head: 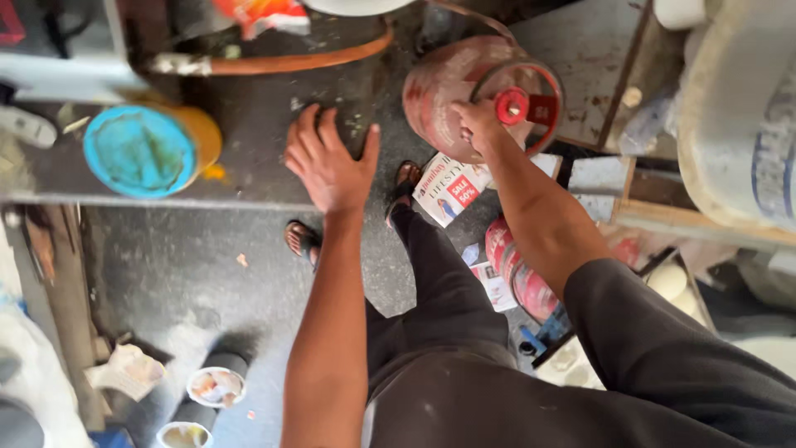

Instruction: The person prepares dough rings on a tray, places them into a frying pan with oil on a gas stove, flips them using a spoon, and removes them when cooked. The person also lights the burner using a match.

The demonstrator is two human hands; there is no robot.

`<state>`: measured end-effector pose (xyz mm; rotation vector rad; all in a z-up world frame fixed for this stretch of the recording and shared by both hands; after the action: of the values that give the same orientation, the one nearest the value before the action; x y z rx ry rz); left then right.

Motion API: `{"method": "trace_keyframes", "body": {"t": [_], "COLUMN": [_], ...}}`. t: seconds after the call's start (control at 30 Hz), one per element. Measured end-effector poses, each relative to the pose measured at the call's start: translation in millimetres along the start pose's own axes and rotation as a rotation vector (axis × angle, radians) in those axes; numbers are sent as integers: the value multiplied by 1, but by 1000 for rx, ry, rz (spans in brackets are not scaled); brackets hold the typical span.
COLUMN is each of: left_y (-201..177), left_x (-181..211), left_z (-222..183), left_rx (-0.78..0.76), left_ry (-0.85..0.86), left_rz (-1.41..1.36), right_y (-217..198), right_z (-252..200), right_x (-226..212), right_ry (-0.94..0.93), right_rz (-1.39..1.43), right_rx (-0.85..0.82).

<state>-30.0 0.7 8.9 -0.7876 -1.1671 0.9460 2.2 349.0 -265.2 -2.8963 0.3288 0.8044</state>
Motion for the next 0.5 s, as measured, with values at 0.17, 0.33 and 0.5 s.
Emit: {"method": "trace_keyframes", "body": {"t": [0.17, 0.33, 0.5], "left_y": [-2, 1, 0], "left_x": [-2, -3, -1], "left_z": [13, 15, 16], "left_rx": [30, 25, 17], "left_ry": [-13, -35, -42], "left_rz": [-32, -46, -38], "right_y": [0, -26, -16], "right_z": [9, 7, -5], "right_x": [-21, -42, -38], "right_ry": [227, 261, 303], "right_rz": [-55, -71, 56], "right_rx": [336, 385, 245]}}
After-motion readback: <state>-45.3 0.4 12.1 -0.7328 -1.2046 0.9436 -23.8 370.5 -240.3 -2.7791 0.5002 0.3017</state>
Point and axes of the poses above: each hand's wrist, its own z-axis towards the middle knuckle, its own y-axis out of the palm, x = y × z, the point moved 4 cm from there along z, towards the middle knuckle, and after that the axes turned 7 degrees about y, right-handed, at the moved point
